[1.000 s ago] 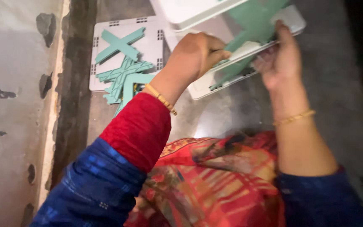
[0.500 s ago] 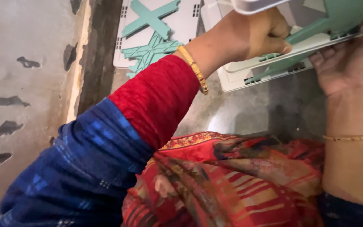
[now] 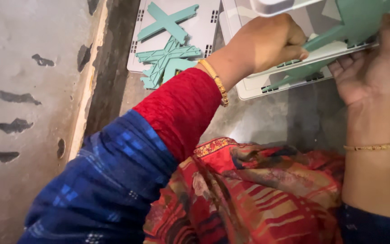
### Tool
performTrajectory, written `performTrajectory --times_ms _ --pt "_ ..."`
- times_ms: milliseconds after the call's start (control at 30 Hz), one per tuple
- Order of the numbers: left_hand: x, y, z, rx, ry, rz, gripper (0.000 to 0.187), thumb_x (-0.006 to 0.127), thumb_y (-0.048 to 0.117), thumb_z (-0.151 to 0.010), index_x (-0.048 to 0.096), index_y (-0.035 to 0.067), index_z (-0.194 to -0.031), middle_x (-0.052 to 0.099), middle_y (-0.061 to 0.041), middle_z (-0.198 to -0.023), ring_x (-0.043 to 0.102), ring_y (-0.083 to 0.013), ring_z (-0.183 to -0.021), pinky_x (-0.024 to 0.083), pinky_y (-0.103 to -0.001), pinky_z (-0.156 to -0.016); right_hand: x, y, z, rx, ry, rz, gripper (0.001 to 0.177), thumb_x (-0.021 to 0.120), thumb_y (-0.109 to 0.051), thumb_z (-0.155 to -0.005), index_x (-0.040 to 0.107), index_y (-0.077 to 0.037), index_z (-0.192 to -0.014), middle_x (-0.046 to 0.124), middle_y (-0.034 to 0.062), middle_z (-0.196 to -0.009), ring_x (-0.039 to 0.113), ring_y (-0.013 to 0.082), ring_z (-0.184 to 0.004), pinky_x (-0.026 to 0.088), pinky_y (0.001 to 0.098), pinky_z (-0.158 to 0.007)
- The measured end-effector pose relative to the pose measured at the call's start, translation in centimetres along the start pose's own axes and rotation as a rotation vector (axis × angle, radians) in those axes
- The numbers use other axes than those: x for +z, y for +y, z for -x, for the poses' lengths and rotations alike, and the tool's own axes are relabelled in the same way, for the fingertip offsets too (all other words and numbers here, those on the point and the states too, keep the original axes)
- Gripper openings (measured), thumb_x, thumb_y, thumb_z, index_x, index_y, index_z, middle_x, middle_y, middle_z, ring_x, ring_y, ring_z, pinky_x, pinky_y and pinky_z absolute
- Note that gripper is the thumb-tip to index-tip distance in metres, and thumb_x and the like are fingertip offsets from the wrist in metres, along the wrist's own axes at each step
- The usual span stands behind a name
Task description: The person assembles a stackable plastic storage unit by inserting green cross-shaped supports into white square trays. They connect multiple trays together to form a vertical stack.
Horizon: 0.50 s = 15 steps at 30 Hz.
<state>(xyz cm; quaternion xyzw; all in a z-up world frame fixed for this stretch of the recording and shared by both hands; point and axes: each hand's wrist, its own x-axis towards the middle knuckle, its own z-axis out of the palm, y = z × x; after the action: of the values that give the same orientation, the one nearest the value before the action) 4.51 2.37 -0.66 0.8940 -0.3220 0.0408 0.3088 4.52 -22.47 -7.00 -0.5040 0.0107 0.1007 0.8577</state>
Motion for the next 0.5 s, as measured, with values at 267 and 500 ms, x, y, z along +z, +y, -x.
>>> performTrajectory --times_ms 267,500 --pt "0.0 0.8 0.9 -0.021 0.072 0.021 0.018 0.072 0.032 -0.087 0.077 0.016 -0.084 0.069 -0.01 -0.071 0.066 -0.0326 -0.072 0.05 -0.046 -0.066 -0.6 0.7 -0.8 0.008 0.054 -0.084 0.082 0.073 -0.055 -0.09 0.044 -0.01 -0.152 0.047 0.0111 -0.153 0.047 0.0301 -0.143 0.039 0.049 -0.124" --pt "-0.5 1.2 1.1 -0.011 0.07 -0.042 0.021 0.073 0.032 -0.088 0.075 0.012 -0.082 0.068 -0.012 -0.073 0.066 -0.0351 -0.074 0.05 -0.048 -0.067 -0.5 0.5 -1.0 0.014 0.11 -0.166 0.065 0.068 -0.046 -0.094 0.052 -0.008 -0.143 0.056 0.0132 -0.146 0.056 0.0307 -0.139 0.042 0.0498 -0.12"
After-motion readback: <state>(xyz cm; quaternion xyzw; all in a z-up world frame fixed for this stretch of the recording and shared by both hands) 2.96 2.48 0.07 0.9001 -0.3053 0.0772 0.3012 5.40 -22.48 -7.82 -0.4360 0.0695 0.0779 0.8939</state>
